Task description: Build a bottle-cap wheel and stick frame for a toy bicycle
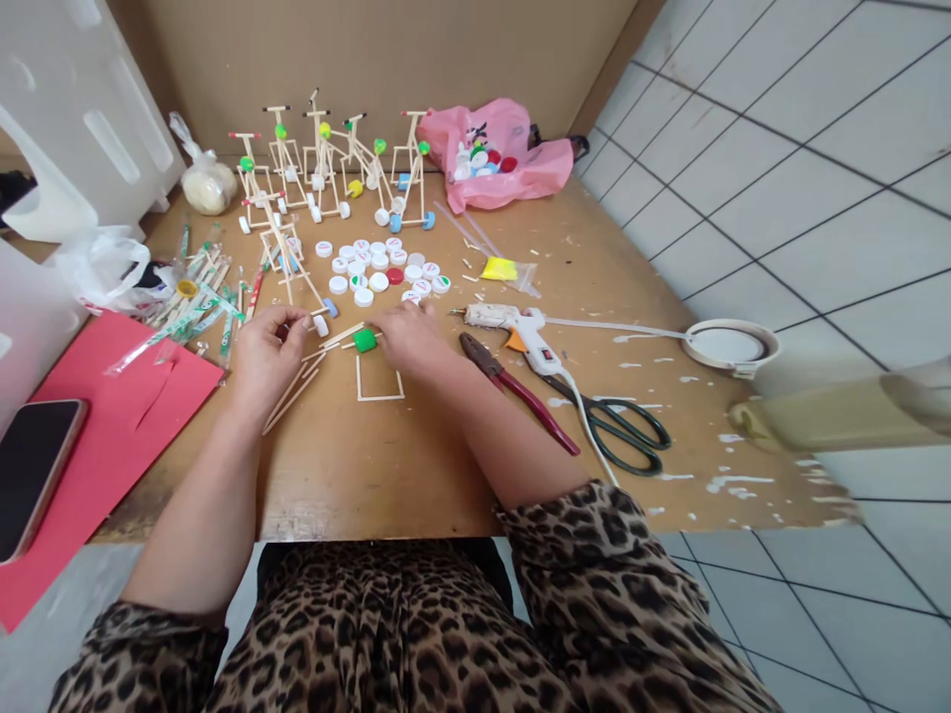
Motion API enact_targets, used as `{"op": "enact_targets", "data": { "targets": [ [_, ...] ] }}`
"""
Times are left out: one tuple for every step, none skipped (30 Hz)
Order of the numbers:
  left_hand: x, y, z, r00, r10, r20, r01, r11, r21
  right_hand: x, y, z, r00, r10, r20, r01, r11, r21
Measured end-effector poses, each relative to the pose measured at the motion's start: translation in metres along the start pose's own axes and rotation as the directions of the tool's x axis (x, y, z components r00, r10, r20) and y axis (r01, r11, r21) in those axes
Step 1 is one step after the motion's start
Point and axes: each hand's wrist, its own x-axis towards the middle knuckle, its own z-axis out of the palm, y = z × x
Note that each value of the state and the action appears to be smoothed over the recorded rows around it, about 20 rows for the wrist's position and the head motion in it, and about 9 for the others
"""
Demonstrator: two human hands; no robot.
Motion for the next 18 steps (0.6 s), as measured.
{"op": "enact_targets", "data": {
  "targets": [
    [0.000, 0.000, 0.000, 1.000, -0.005, 0.000, 0.005, 1.000, 0.003, 0.001, 0.000, 0.001, 1.000, 0.000, 0.007, 0.000, 1.000, 0.002],
    [0.000, -0.001, -0.001, 1.000, -0.010, 0.001, 0.010, 1.000, 0.005, 0.001, 0.000, 0.002, 1.000, 0.003, 0.012, -0.004, 1.000, 0.003],
    [0.001, -0.001, -0.001, 1.000, -0.014, 0.005, 0.013, 1.000, 0.006, 0.002, 0.000, 0.003, 1.000, 0.006, 0.017, -0.006, 1.000, 0.002],
    [0.001, -0.002, 0.000, 1.000, -0.016, 0.008, 0.016, 1.000, 0.006, 0.002, 0.000, 0.004, 1.000, 0.012, 0.024, -0.012, 1.000, -0.002],
    [0.001, -0.002, 0.000, 1.000, -0.018, 0.006, 0.018, 1.000, 0.003, 0.002, 0.000, 0.004, 0.999, 0.020, 0.033, -0.020, 1.000, -0.011],
    [0.001, -0.001, 0.001, 1.000, -0.020, 0.000, 0.020, 1.000, -0.002, 0.002, -0.001, 0.004, 0.998, 0.032, 0.045, -0.031, 0.999, -0.024],
    [0.001, -0.001, 0.002, 1.000, -0.023, -0.006, 0.023, 1.000, -0.007, 0.001, -0.001, 0.004, 0.998, 0.042, 0.057, -0.040, 0.999, -0.037],
    [0.000, 0.000, 0.003, 1.000, -0.028, -0.009, 0.028, 1.000, -0.011, 0.001, 0.000, 0.004, 0.997, 0.049, 0.065, -0.046, 0.998, -0.048],
    [0.000, 0.000, 0.004, 0.999, -0.034, -0.011, 0.034, 0.999, -0.013, 0.001, 0.001, 0.004, 0.996, 0.054, 0.067, -0.050, 0.997, -0.060],
    [0.001, 0.001, 0.004, 0.999, -0.042, -0.007, 0.042, 0.999, -0.014, 0.001, 0.002, 0.004, 0.996, 0.058, 0.061, -0.054, 0.996, -0.071],
    [0.001, 0.001, 0.005, 0.999, -0.050, 0.001, 0.050, 0.999, -0.012, 0.001, 0.004, 0.004, 0.997, 0.065, 0.047, -0.061, 0.995, -0.082],
    [0.001, 0.001, 0.005, 0.998, -0.057, 0.008, 0.057, 0.998, -0.009, 0.000, 0.006, 0.004, 0.997, 0.077, 0.024, -0.075, 0.993, -0.092],
    [0.001, 0.001, 0.005, 0.998, -0.063, 0.014, 0.063, 0.998, -0.004, 0.000, 0.008, 0.005, 0.995, 0.097, -0.008, -0.098, 0.990, -0.100],
    [0.001, 0.001, 0.005, 0.998, -0.068, 0.015, 0.068, 0.998, 0.001, 0.000, 0.011, 0.006, 0.992, 0.122, -0.043, -0.126, 0.986, -0.105],
    [0.002, 0.001, 0.005, 0.997, -0.073, 0.015, 0.073, 0.997, 0.006, 0.000, 0.014, 0.007, 0.986, 0.148, -0.077, -0.156, 0.982, -0.107],
    [0.002, 0.001, 0.005, 0.997, -0.077, 0.017, 0.077, 0.997, 0.011, 0.000, 0.016, 0.008, 0.979, 0.172, -0.108, -0.183, 0.977, -0.108],
    [0.002, 0.000, 0.005, 0.996, -0.082, 0.019, 0.082, 0.997, 0.013, 0.000, 0.018, 0.009, 0.972, 0.193, -0.133, -0.208, 0.972, -0.110],
    [0.002, 0.000, 0.005, 0.996, -0.087, 0.022, 0.087, 0.996, 0.015, 0.000, 0.019, 0.009, 0.966, 0.212, -0.152, -0.230, 0.967, -0.112]
  ]
}}
